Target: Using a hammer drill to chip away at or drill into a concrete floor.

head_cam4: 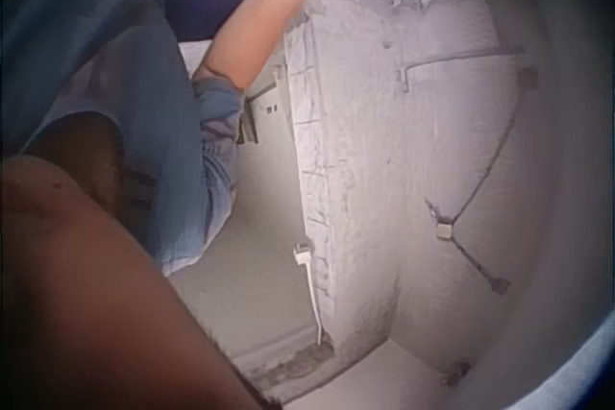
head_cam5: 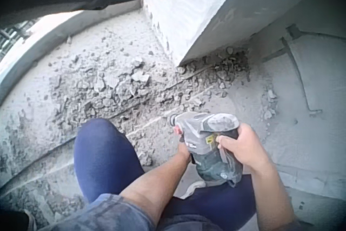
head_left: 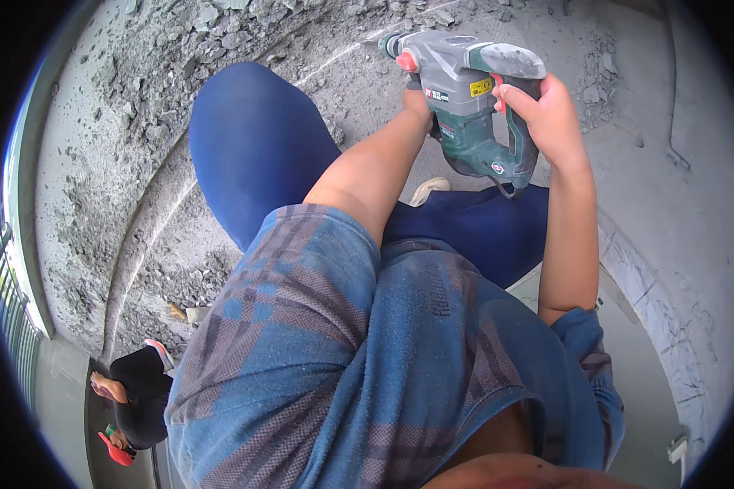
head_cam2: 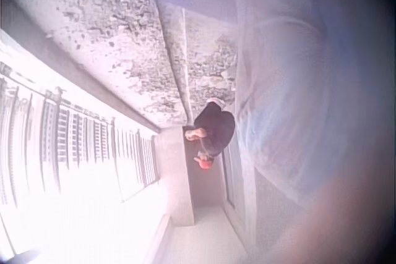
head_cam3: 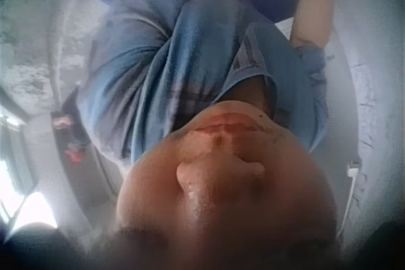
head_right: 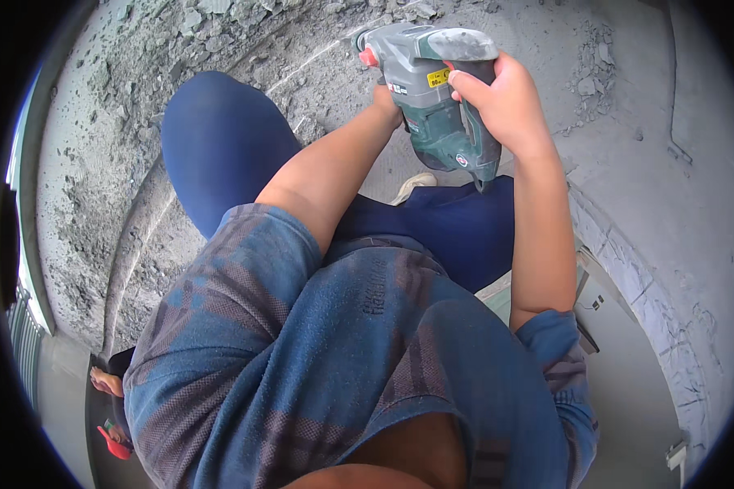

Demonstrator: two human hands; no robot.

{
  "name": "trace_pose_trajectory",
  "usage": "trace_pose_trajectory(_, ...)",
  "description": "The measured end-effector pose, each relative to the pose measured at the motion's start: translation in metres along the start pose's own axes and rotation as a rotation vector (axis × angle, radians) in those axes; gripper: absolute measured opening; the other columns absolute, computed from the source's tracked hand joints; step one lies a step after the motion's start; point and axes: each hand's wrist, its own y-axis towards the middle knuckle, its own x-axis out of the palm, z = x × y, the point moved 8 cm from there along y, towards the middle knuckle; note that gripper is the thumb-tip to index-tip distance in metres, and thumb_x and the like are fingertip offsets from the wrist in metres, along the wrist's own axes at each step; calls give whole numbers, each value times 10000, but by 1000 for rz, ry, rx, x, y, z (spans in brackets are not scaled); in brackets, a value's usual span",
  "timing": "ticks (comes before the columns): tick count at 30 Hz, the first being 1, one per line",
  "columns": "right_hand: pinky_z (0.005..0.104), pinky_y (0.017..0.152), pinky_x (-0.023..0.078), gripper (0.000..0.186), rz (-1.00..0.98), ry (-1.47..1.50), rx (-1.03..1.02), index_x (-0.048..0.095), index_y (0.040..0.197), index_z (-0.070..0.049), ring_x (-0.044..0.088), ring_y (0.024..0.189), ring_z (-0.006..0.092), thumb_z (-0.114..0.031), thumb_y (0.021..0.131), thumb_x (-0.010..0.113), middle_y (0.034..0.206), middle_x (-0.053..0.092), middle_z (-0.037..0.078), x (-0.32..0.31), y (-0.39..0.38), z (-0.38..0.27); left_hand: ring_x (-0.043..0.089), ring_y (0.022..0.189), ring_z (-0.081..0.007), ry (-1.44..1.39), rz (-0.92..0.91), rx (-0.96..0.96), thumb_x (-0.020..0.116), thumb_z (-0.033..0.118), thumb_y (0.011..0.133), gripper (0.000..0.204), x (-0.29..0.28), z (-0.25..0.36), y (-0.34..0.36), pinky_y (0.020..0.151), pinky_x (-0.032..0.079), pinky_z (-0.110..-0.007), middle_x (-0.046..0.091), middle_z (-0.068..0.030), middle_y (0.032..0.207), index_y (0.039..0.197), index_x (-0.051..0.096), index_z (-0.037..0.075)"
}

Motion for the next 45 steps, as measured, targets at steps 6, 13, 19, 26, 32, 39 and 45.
trace_pose_trajectory(6,280,634,505,238,-162,-7,77,614,1006,19,619,705,120,-126,819,639,805,644,45,71,64,-25,653,1024,-280,182,-162,-67,557,367,933,434,-38,23,63,885,502,-446,666,-145,1151,1188,609,20)
trace_pose_trajectory(13,278,625,502,251,-158,166,114,609,1056,29,620,747,122,-54,820,615,908,660,74,76,16,12,608,1148,-294,174,-257,-207,399,388,994,477,-46,4,49,976,472,-461,622,-150,1272,1313,546,65)
trace_pose_trajectory(19,316,688,523,280,95,234,-85,597,1109,43,628,825,185,-29,846,533,960,647,116,39,-40,26,656,1020,-248,387,-202,-71,625,391,877,479,39,70,57,886,508,-414,673,-147,1152,1214,631,51)
trace_pose_trajectory(26,368,713,549,412,215,748,138,479,1247,79,635,812,226,-55,859,515,922,635,143,57,15,58,661,1033,-382,1516,-105,186,761,434,686,593,-23,121,96,904,509,-403,675,-259,1088,1058,688,-22)
trace_pose_trajectory(32,375,715,536,370,348,1109,184,504,1192,39,629,778,232,-22,829,526,855,627,137,77,-25,103,675,1001,-351,1933,-102,160,753,427,713,490,-5,137,60,871,515,-409,703,-211,1030,1048,702,73)
trace_pose_trajectory(39,372,658,519,238,181,1192,300,585,1046,-1,616,731,234,-100,833,544,810,612,134,37,-7,100,701,905,-285,1856,-8,-47,731,250,773,331,-20,167,-1,813,525,-384,721,-162,989,1029,697,43)
trace_pose_trajectory(45,366,657,511,258,177,1168,226,577,1060,9,610,710,215,-74,818,544,809,616,124,58,-23,98,682,1017,-297,1904,-46,-18,762,441,735,538,-57,168,22,870,511,-369,707,-190,1060,1078,707,31)
